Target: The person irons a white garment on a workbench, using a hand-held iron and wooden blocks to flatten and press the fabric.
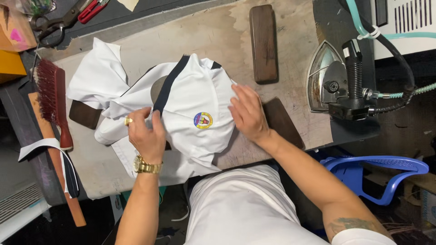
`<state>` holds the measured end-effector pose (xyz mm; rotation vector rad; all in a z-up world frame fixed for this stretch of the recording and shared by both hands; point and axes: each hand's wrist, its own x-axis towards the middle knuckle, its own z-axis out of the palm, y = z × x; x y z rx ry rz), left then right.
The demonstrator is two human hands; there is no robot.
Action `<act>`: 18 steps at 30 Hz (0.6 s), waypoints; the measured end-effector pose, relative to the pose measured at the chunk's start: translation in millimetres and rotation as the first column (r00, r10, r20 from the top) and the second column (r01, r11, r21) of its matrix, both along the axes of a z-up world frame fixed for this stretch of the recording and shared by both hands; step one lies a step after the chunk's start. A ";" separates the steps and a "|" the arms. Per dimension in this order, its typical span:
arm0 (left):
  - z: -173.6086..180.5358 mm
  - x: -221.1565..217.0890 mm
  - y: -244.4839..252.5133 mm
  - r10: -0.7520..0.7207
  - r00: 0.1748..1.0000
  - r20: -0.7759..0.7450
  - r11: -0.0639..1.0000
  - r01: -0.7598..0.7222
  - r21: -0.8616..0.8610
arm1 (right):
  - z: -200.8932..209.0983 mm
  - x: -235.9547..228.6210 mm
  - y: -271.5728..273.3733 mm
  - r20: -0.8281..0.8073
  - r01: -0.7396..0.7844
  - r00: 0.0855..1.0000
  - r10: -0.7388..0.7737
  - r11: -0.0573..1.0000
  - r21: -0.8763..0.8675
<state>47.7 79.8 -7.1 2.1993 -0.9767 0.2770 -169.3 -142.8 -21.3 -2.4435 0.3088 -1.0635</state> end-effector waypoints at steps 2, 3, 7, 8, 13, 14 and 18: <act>11.5 -19.7 -9.9 -0.112 0.993 0.027 0.992 0.113 -0.055 | 10.8 -14.9 34.2 0.018 -0.026 0.999 0.027 0.999 -0.029; 17.0 -30.7 -13.6 -0.214 0.975 0.063 0.969 0.220 -0.110 | 16.3 -22.8 52.1 0.038 -0.058 0.997 0.060 0.996 -0.061; 20.0 -48.8 -32.9 -0.420 0.908 0.014 0.906 0.420 -0.060 | -2.8 -56.6 105.4 -0.015 -0.208 0.978 0.208 0.978 -0.012; 5.6 -51.2 -25.5 -0.489 0.872 0.010 0.859 0.480 0.175 | -12.3 -67.6 112.7 0.035 -0.236 0.972 0.234 0.967 0.100; 1.4 -47.3 -12.2 -0.589 0.808 -0.017 0.752 0.556 0.355 | -5.0 -80.8 128.8 -0.353 0.208 0.935 0.046 0.733 0.647; 7.5 -44.5 -18.5 -0.579 0.815 0.014 0.793 0.560 0.241 | 12.1 -68.9 127.3 -0.519 0.341 0.837 0.174 0.577 0.742; 13.9 -29.3 -59.2 -0.669 0.740 0.071 0.743 0.669 0.017 | -18.8 -36.8 153.3 -0.586 0.510 0.772 0.245 0.312 0.802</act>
